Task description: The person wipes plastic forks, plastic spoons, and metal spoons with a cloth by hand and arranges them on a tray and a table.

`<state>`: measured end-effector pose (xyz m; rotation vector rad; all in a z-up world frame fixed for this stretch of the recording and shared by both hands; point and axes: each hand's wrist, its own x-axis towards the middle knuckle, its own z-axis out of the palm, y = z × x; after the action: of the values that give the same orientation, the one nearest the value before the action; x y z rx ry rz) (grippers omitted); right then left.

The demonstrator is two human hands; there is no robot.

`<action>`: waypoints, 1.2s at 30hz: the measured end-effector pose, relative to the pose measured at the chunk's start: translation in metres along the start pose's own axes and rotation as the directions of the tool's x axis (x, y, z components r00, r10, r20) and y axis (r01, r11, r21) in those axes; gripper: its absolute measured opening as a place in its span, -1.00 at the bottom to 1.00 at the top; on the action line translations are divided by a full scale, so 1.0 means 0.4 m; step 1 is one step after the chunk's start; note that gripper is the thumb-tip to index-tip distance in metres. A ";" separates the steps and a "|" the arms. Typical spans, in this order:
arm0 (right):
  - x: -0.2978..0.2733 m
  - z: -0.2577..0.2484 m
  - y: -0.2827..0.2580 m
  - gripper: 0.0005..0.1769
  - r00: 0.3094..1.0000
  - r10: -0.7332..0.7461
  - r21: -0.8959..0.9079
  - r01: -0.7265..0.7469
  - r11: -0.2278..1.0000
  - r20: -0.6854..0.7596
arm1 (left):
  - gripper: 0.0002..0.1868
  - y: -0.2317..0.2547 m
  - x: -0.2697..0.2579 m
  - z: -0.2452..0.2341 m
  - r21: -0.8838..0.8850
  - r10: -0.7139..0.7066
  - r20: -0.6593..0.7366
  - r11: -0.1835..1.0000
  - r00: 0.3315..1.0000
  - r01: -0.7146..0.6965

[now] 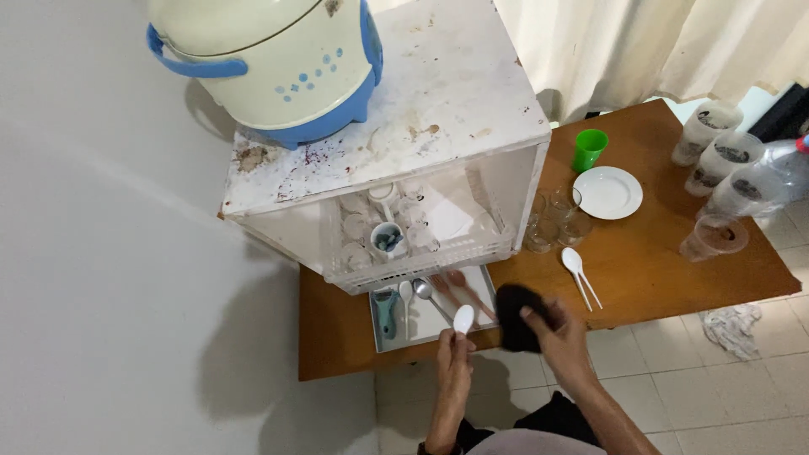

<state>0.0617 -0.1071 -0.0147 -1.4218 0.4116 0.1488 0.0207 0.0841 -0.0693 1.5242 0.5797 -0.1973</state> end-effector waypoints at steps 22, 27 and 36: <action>-0.104 0.039 -0.194 -0.66 0.703 -0.201 -0.388 0.581 0.715 0.682 | -0.80 0.180 -0.096 -0.091 0.126 0.311 0.396 0.914 0.864 -0.386; -0.110 0.022 -0.210 -0.55 0.682 -0.139 -0.463 0.617 0.636 0.718 | -0.76 0.217 -0.119 -0.101 0.258 0.268 0.452 0.874 0.851 -0.413; -0.093 0.008 -0.128 -0.57 0.726 -0.372 -0.276 0.604 0.748 0.579 | -0.78 0.225 -0.137 -0.065 0.291 0.196 0.363 0.905 0.911 -0.311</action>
<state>0.0453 -0.1065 0.0465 -1.8350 -0.4863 0.1587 0.0105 0.1025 0.0372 1.8415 0.0728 -0.3531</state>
